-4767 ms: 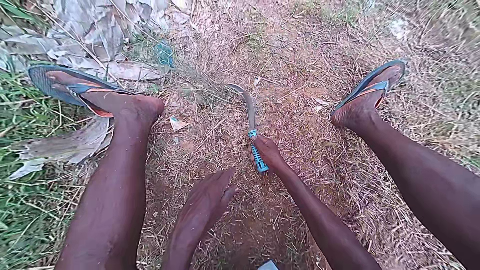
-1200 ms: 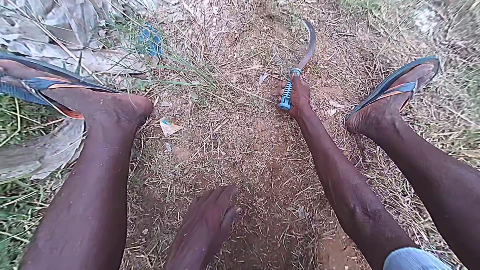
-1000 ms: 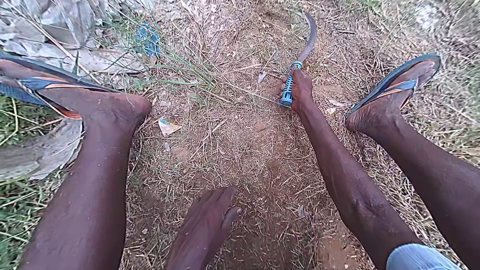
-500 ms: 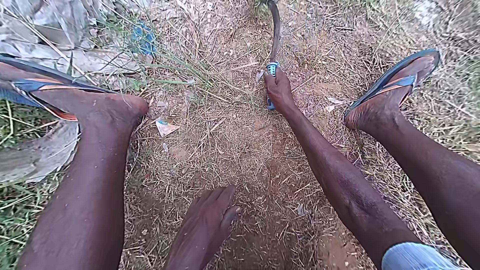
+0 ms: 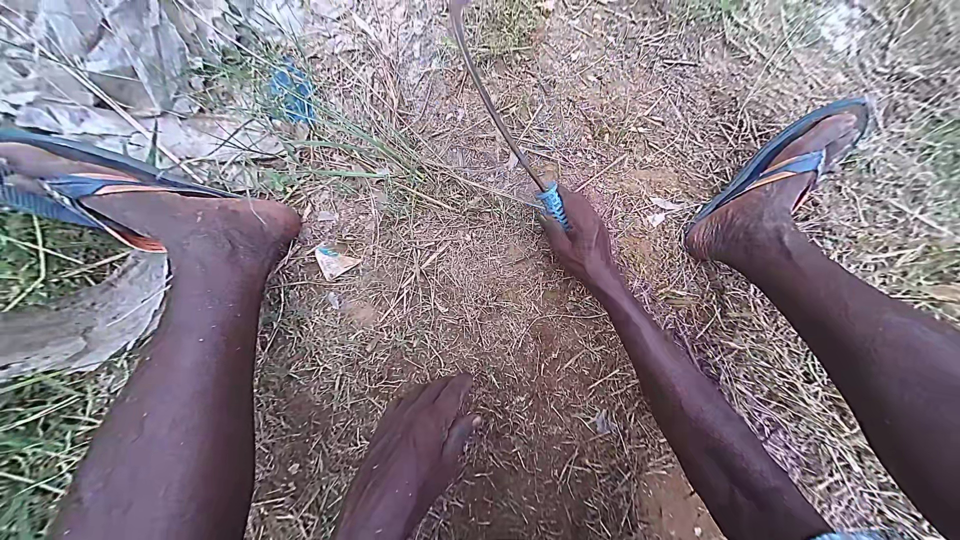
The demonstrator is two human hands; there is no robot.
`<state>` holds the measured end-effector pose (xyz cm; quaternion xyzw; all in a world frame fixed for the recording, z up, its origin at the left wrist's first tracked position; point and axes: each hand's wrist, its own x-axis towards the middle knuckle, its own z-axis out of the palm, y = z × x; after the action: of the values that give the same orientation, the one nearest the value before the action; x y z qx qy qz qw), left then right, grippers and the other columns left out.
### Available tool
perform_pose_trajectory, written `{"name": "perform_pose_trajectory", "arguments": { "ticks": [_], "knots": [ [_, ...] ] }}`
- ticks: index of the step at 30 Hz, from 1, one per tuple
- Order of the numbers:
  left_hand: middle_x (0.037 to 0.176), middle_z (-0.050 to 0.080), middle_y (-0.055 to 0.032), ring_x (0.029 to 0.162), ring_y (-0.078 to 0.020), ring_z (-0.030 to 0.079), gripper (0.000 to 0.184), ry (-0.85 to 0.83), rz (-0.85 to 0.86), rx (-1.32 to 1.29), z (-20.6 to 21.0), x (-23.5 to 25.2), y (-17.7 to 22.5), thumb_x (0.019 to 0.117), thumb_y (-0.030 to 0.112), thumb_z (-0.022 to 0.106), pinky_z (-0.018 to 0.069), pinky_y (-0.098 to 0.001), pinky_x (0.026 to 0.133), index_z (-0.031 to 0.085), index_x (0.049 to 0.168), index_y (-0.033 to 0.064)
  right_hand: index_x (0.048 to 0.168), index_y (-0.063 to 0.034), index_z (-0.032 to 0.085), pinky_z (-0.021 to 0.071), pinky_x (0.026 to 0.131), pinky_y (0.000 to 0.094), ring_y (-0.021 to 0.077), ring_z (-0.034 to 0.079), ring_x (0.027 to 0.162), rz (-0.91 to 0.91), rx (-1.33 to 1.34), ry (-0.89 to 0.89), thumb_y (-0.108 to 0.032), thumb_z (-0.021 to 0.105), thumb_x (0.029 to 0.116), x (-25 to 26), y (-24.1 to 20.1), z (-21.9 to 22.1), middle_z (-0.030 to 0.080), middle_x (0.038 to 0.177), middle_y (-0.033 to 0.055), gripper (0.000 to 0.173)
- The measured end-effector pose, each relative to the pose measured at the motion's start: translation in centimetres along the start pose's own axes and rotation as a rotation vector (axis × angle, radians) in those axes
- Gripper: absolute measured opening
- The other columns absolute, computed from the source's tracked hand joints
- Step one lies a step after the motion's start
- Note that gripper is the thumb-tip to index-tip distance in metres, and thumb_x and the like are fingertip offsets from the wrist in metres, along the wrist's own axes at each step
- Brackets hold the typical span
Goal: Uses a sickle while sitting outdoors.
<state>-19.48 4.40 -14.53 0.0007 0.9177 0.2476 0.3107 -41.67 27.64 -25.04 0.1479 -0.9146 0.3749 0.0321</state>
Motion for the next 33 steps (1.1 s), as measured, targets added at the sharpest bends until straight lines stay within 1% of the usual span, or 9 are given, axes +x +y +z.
{"name": "perform_pose_trajectory", "arguments": {
  "ticks": [1, 3, 4, 9, 16, 19, 22, 28, 33],
  "knots": [
    [0.132, 0.067, -0.0156, 0.123, -0.0391, 0.064, 0.046, -0.007, -0.008, -0.002, -0.1, 0.0, 0.0, 0.1011, 0.031, 0.062, 0.0463, -0.0618, 0.104, 0.061, 0.141, 0.0084, 0.138, 0.0011, 0.058, 0.0563, 0.087, 0.0484, 0.0279, 0.069, 0.098, 0.11, 0.146, 0.021, -0.025, 0.056, 0.1033, -0.1, 0.1, 0.2, 0.069, 0.114, 0.0179, 0.044],
    [0.131, 0.068, -0.0149, 0.122, -0.0387, 0.064, 0.046, -0.008, -0.011, -0.002, 0.0, 0.0, 0.0, 0.1009, 0.032, 0.062, 0.0466, -0.0617, 0.103, 0.061, 0.141, 0.0089, 0.134, -0.0007, 0.055, 0.056, 0.064, 0.0384, 0.0179, 0.063, 0.068, 0.302, 0.425, 0.097, -0.026, 0.049, 0.1066, 0.7, 0.4, 0.5, 0.064, 0.089, 0.009, 0.038],
    [0.13, 0.068, -0.0154, 0.121, -0.0395, 0.064, 0.046, -0.006, -0.006, -0.005, 0.1, 0.0, 0.0, 0.1007, 0.031, 0.063, 0.0468, -0.0624, 0.102, 0.061, 0.141, 0.0085, 0.133, -0.0009, 0.053, 0.0564, 0.057, 0.0344, 0.0151, 0.061, 0.061, 0.385, 0.555, 0.112, -0.026, 0.044, 0.109, 1.5, 0.5, 0.2, 0.062, 0.084, 0.0066, 0.036],
    [0.13, 0.068, -0.0158, 0.12, -0.0404, 0.064, 0.045, -0.024, 0.011, -0.001, 0.1, 0.2, 0.1, 0.1013, 0.032, 0.062, 0.0485, -0.062, 0.1, 0.062, 0.14, 0.0086, 0.124, -0.0066, 0.05, 0.0546, 0.046, 0.0303, 0.0148, 0.061, 0.053, 0.659, 0.885, 0.08, -0.034, 0.034, 0.1132, 7.2, 1.2, -2.5, 0.064, 0.08, 0.0048, 0.033],
    [0.13, 0.068, -0.016, 0.121, -0.0401, 0.064, 0.046, 0.001, 0.009, -0.004, 0.3, 0.2, -0.1, 0.1006, 0.031, 0.062, 0.0474, -0.0627, 0.102, 0.062, 0.139, 0.0072, 0.12, -0.0067, 0.047, 0.0552, 0.048, 0.0317, 0.0161, 0.059, 0.054, 0.64, 0.978, 0.288, -0.037, 0.031, 0.1135, 13.0, 0.5, -1.8, 0.059, 0.083, 0.0065, 0.036],
    [0.132, 0.068, -0.0162, 0.124, -0.0396, 0.063, 0.047, -0.027, 0.011, 0.001, 0.1, 0.4, 0.0, 0.1014, 0.032, 0.061, 0.046, -0.0619, 0.104, 0.061, 0.141, 0.0074, 0.123, -0.0082, 0.047, 0.0524, 0.047, 0.0308, 0.0163, 0.057, 0.053, 0.757, 0.85, -0.008, -0.04, 0.032, 0.1129, 11.8, 0.9, -0.8, 0.056, 0.079, 0.0061, 0.037],
    [0.131, 0.068, -0.0152, 0.123, -0.039, 0.064, 0.046, -0.004, -0.012, -0.002, 0.1, 0.1, -0.1, 0.101, 0.032, 0.062, 0.0466, -0.0618, 0.103, 0.062, 0.14, 0.0084, 0.115, -0.01, 0.047, 0.0507, 0.044, 0.0284, 0.0141, 0.055, 0.049, 0.802, 0.913, -0.071, -0.04, 0.033, 0.1127, 10.2, 0.1, -1.6, 0.056, 0.073, 0.0038, 0.033],
    [0.131, 0.068, -0.0153, 0.121, -0.0403, 0.064, 0.045, -0.012, 0.002, -0.004, 0.5, 0.0, -0.1, 0.1008, 0.031, 0.062, 0.0474, -0.0636, 0.101, 0.062, 0.14, 0.0091, 0.117, -0.0102, 0.051, 0.0528, 0.044, 0.0309, 0.0157, 0.059, 0.052, 0.764, 0.949, 0.051, -0.041, 0.036, 0.1117, 10.2, 1.1, -3.2, 0.063, 0.077, 0.005, 0.034],
    [0.128, 0.069, -0.0159, 0.12, -0.0396, 0.065, 0.045, 0.033, 0.026, -0.008, 0.5, 0.2, -0.4, 0.0998, 0.032, 0.062, 0.0476, -0.0627, 0.101, 0.063, 0.138, 0.0076, 0.116, -0.0084, 0.048, 0.055, 0.047, 0.0337, 0.0168, 0.058, 0.052, 0.606, 0.921, 0.242, -0.04, 0.028, 0.1136, 12.9, 0.7, -3.4, 0.057, 0.076, 0.0045, 0.037]
  ]
}}
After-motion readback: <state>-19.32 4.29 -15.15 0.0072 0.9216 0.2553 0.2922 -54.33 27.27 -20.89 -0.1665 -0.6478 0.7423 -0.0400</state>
